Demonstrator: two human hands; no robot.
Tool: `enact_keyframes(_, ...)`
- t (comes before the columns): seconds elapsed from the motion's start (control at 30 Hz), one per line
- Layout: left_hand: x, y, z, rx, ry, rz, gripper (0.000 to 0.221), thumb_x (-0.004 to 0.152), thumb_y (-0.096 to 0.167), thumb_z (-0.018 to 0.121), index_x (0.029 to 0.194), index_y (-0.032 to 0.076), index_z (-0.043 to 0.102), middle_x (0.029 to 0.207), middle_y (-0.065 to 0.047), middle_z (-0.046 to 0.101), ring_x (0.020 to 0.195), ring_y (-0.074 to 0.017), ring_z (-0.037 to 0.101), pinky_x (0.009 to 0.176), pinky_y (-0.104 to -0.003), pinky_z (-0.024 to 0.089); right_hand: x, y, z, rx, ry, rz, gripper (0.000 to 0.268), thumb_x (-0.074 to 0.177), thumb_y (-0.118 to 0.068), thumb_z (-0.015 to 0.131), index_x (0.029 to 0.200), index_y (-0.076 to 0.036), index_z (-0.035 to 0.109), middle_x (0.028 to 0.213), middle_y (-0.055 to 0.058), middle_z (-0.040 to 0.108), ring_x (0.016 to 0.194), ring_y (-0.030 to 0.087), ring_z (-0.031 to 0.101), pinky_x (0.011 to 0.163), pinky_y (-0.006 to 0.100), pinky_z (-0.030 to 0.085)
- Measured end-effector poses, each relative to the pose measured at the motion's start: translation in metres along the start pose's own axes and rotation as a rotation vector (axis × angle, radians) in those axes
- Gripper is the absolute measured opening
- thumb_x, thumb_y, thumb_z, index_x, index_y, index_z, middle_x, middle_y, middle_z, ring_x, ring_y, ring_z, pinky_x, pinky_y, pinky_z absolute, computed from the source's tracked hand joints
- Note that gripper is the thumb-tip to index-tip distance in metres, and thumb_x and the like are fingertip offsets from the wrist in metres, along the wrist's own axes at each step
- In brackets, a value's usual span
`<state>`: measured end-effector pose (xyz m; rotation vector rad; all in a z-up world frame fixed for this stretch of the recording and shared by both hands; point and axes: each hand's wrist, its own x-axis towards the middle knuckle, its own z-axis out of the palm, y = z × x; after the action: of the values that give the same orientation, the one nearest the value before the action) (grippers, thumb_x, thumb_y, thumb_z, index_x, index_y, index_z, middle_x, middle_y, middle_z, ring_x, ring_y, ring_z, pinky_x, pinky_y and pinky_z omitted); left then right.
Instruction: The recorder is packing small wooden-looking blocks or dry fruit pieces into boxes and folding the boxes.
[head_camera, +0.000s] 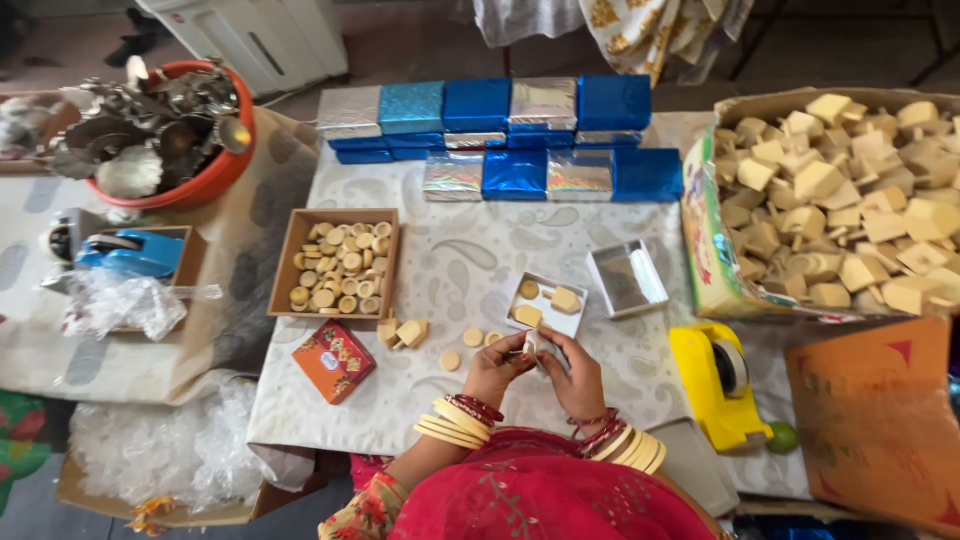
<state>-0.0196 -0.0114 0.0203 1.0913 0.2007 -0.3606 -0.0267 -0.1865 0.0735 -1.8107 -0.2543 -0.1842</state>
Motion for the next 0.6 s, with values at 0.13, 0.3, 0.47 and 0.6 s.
enact_keyframes(0.13, 0.003, -0.020, -0.002, 0.256, -0.011, 0.282, 0.041, 0.090, -0.011, 0.068, 0.130, -0.004, 0.067, 0.120, -0.001, 0.058, 0.104, -0.0122, 0.063, 0.091, -0.030, 0.055, -0.006, 0.024, -0.001, 0.207, -0.021, 0.213, 0.029, 0.093, -0.007, 0.070, 0.121, -0.002, 0.068, 0.116, 0.013, 0.076, 0.108, 0.018, 0.070, 0.092, 0.030, 0.055)
enact_keyframes(0.3, 0.005, -0.017, -0.008, -0.193, 0.123, 0.013, 0.040, 0.087, -0.009, 0.056, 0.125, 0.001, 0.066, 0.118, -0.003, 0.068, 0.098, -0.0140, 0.067, 0.087, -0.034, 0.061, -0.001, -0.009, 0.004, -0.014, 0.057, -0.043, 0.020, 0.087, -0.001, 0.075, 0.107, -0.001, 0.071, 0.103, 0.011, 0.075, 0.095, 0.019, 0.075, 0.081, 0.029, 0.059)
enact_keyframes(0.47, 0.001, 0.000, -0.006, -0.365, 0.034, -0.066, 0.029, 0.104, 0.008, 0.056, 0.131, 0.002, 0.066, 0.113, -0.005, 0.071, 0.099, -0.0135, 0.068, 0.087, -0.032, 0.058, 0.009, -0.022, -0.002, -0.098, -0.015, -0.249, 0.020, 0.084, 0.003, 0.075, 0.103, -0.002, 0.073, 0.105, 0.009, 0.075, 0.097, 0.025, 0.072, 0.083, 0.032, 0.058)
enact_keyframes(0.6, -0.001, 0.023, -0.001, -0.360, 0.007, -0.118, 0.033, 0.096, 0.004, 0.056, 0.129, 0.003, 0.064, 0.113, -0.004, 0.073, 0.099, -0.0148, 0.073, 0.089, -0.034, 0.060, 0.024, -0.048, -0.008, -0.178, -0.047, -0.412, 0.029, 0.078, 0.005, 0.075, 0.105, -0.003, 0.073, 0.119, 0.012, 0.071, 0.108, 0.030, 0.067, 0.089, 0.036, 0.054)
